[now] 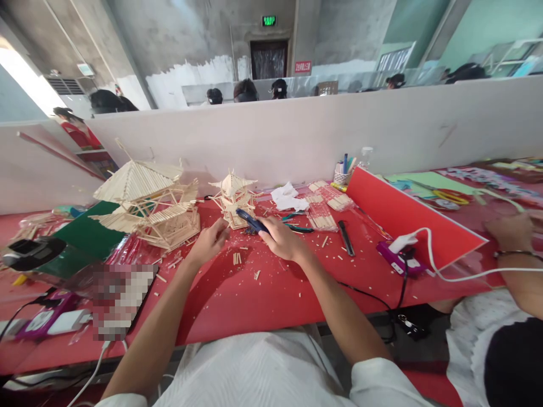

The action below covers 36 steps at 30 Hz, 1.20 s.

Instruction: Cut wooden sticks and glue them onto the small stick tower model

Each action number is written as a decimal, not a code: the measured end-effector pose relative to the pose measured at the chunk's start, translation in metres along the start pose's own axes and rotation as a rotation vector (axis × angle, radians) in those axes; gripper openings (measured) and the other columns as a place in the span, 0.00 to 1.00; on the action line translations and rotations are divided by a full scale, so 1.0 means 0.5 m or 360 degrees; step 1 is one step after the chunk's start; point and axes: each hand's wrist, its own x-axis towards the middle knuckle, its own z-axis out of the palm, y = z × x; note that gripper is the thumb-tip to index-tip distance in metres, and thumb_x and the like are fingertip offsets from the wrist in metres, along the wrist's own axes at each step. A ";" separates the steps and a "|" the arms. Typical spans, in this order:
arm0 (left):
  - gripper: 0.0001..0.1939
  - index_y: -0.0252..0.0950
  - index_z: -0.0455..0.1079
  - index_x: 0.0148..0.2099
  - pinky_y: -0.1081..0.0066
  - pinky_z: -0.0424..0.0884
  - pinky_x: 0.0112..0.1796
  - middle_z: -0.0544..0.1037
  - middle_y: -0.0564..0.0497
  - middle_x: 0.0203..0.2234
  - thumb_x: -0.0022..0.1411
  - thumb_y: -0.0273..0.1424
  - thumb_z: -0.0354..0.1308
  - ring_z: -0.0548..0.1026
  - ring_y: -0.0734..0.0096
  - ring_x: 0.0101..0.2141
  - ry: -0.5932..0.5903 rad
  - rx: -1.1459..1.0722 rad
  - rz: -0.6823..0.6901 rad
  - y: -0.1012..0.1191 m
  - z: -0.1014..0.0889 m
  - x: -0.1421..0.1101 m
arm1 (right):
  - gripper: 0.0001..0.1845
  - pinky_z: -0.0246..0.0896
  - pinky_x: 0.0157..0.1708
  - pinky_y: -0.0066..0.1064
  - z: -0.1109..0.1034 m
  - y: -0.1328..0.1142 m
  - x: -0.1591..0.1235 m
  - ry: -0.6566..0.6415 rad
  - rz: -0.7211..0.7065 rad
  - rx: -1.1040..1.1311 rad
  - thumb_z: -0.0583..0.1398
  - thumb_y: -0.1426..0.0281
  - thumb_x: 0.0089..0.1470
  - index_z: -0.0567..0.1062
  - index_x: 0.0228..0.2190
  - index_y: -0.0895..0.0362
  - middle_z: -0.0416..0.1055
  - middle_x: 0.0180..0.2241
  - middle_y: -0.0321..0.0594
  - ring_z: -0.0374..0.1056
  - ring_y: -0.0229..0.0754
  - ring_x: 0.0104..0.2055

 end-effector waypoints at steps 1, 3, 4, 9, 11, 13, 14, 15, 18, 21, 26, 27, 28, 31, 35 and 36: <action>0.08 0.40 0.64 0.44 0.71 0.63 0.33 0.79 0.52 0.28 0.71 0.36 0.46 0.75 0.66 0.28 0.0032 -0.0051 0.0015 0.001 0.001 -0.001 | 0.24 0.60 0.57 0.48 0.006 -0.008 0.001 0.0004 -0.0012 0.0048 0.48 0.62 0.68 0.65 0.61 0.57 0.69 0.55 0.52 0.67 0.54 0.57; 0.10 0.39 0.64 0.42 0.71 0.64 0.32 0.78 0.52 0.29 0.72 0.37 0.46 0.73 0.69 0.26 0.0073 -0.0152 0.0033 0.001 0.003 -0.001 | 0.24 0.62 0.56 0.47 0.018 -0.023 0.003 0.0017 -0.0013 0.0138 0.47 0.63 0.69 0.66 0.60 0.57 0.71 0.53 0.52 0.68 0.53 0.55; 0.10 0.39 0.64 0.43 0.71 0.64 0.32 0.78 0.52 0.29 0.72 0.38 0.46 0.73 0.70 0.25 0.0081 -0.0205 0.0034 0.000 0.005 -0.001 | 0.24 0.62 0.55 0.46 0.024 -0.029 0.004 0.0021 -0.0005 0.0167 0.47 0.62 0.69 0.66 0.60 0.57 0.71 0.53 0.51 0.68 0.53 0.54; 0.14 0.37 0.65 0.48 0.73 0.66 0.32 0.78 0.53 0.30 0.72 0.42 0.46 0.72 0.72 0.26 0.0082 -0.0391 0.0022 -0.001 0.010 -0.001 | 0.23 0.60 0.56 0.43 0.048 -0.050 0.007 -0.0001 0.0076 0.0174 0.47 0.63 0.69 0.68 0.59 0.56 0.72 0.53 0.49 0.68 0.51 0.56; 0.16 0.37 0.65 0.51 0.73 0.66 0.31 0.77 0.53 0.30 0.72 0.43 0.46 0.72 0.73 0.26 0.0088 -0.0417 0.0011 0.000 0.010 -0.002 | 0.22 0.61 0.54 0.42 0.054 -0.053 0.008 -0.0022 0.0119 0.0155 0.47 0.63 0.69 0.69 0.58 0.56 0.73 0.53 0.49 0.69 0.51 0.55; 0.18 0.37 0.66 0.52 0.73 0.66 0.31 0.77 0.53 0.29 0.72 0.43 0.47 0.71 0.73 0.26 0.0101 -0.0430 0.0000 0.002 0.009 -0.002 | 0.22 0.61 0.54 0.42 0.058 -0.055 0.008 -0.0025 0.0145 0.0142 0.48 0.64 0.69 0.69 0.58 0.57 0.73 0.53 0.50 0.69 0.51 0.55; 0.18 0.36 0.66 0.53 0.73 0.66 0.31 0.77 0.53 0.29 0.72 0.43 0.47 0.71 0.73 0.26 0.0099 -0.0436 0.0001 0.003 0.009 -0.002 | 0.22 0.61 0.54 0.41 0.059 -0.055 0.009 -0.0023 0.0151 0.0142 0.48 0.64 0.69 0.69 0.58 0.57 0.73 0.53 0.50 0.69 0.51 0.55; 0.18 0.36 0.67 0.52 0.74 0.66 0.32 0.77 0.53 0.29 0.72 0.43 0.46 0.71 0.73 0.26 0.0088 -0.0442 0.0008 0.004 0.008 -0.003 | 0.22 0.61 0.54 0.41 0.060 -0.055 0.009 -0.0022 0.0154 0.0146 0.47 0.64 0.69 0.69 0.58 0.57 0.73 0.54 0.50 0.69 0.51 0.56; 0.17 0.36 0.68 0.51 0.74 0.65 0.31 0.78 0.53 0.29 0.73 0.42 0.47 0.71 0.74 0.25 0.0055 -0.0446 0.0034 0.008 0.006 -0.002 | 0.22 0.61 0.54 0.41 0.060 -0.056 0.010 -0.0028 0.0153 0.0167 0.47 0.64 0.70 0.70 0.57 0.56 0.73 0.54 0.49 0.69 0.51 0.56; 0.17 0.36 0.69 0.50 0.73 0.65 0.31 0.78 0.53 0.28 0.72 0.42 0.47 0.71 0.72 0.26 0.0046 -0.0438 0.0035 0.010 0.007 0.000 | 0.22 0.62 0.52 0.40 0.059 -0.055 0.010 -0.0050 0.0165 0.0175 0.47 0.64 0.70 0.71 0.57 0.56 0.74 0.52 0.49 0.70 0.51 0.53; 0.15 0.35 0.69 0.46 0.72 0.65 0.33 0.77 0.52 0.26 0.71 0.40 0.48 0.73 0.70 0.27 0.0046 -0.0405 -0.0020 0.002 0.012 0.004 | 0.22 0.61 0.49 0.36 0.064 -0.049 0.010 -0.0071 0.0145 0.0136 0.47 0.65 0.70 0.71 0.57 0.56 0.75 0.49 0.48 0.71 0.49 0.50; 0.14 0.36 0.69 0.45 0.71 0.65 0.32 0.77 0.52 0.26 0.71 0.40 0.49 0.72 0.70 0.26 0.0036 -0.0390 -0.0030 0.000 0.013 0.005 | 0.22 0.61 0.49 0.36 0.065 -0.048 0.010 -0.0075 0.0133 0.0131 0.47 0.65 0.70 0.71 0.57 0.56 0.75 0.48 0.47 0.71 0.48 0.50; 0.14 0.36 0.69 0.43 0.71 0.64 0.32 0.77 0.52 0.26 0.70 0.40 0.49 0.72 0.70 0.26 0.0026 -0.0374 -0.0036 -0.001 0.014 0.006 | 0.22 0.61 0.49 0.35 0.066 -0.048 0.010 -0.0078 0.0123 0.0129 0.47 0.65 0.70 0.71 0.57 0.56 0.76 0.48 0.47 0.71 0.48 0.50; 0.13 0.36 0.69 0.40 0.71 0.64 0.32 0.76 0.52 0.25 0.70 0.39 0.49 0.72 0.70 0.26 0.0015 -0.0358 -0.0046 -0.004 0.017 0.007 | 0.21 0.60 0.49 0.35 0.067 -0.051 0.011 -0.0067 0.0102 0.0145 0.47 0.65 0.70 0.72 0.56 0.56 0.76 0.48 0.47 0.71 0.48 0.50; 0.14 0.35 0.70 0.39 0.71 0.64 0.32 0.75 0.52 0.24 0.70 0.38 0.48 0.72 0.70 0.26 0.0028 -0.0330 -0.0049 -0.007 0.018 0.008 | 0.21 0.60 0.50 0.35 0.067 -0.054 0.012 -0.0059 0.0102 0.0123 0.48 0.65 0.70 0.72 0.55 0.56 0.76 0.49 0.47 0.71 0.48 0.51; 0.15 0.35 0.70 0.39 0.71 0.64 0.31 0.75 0.52 0.24 0.70 0.39 0.48 0.71 0.70 0.26 0.0025 -0.0312 -0.0052 -0.008 0.018 0.008 | 0.20 0.61 0.50 0.35 0.067 -0.053 0.012 -0.0064 0.0105 0.0109 0.48 0.65 0.70 0.73 0.54 0.56 0.76 0.48 0.47 0.71 0.48 0.51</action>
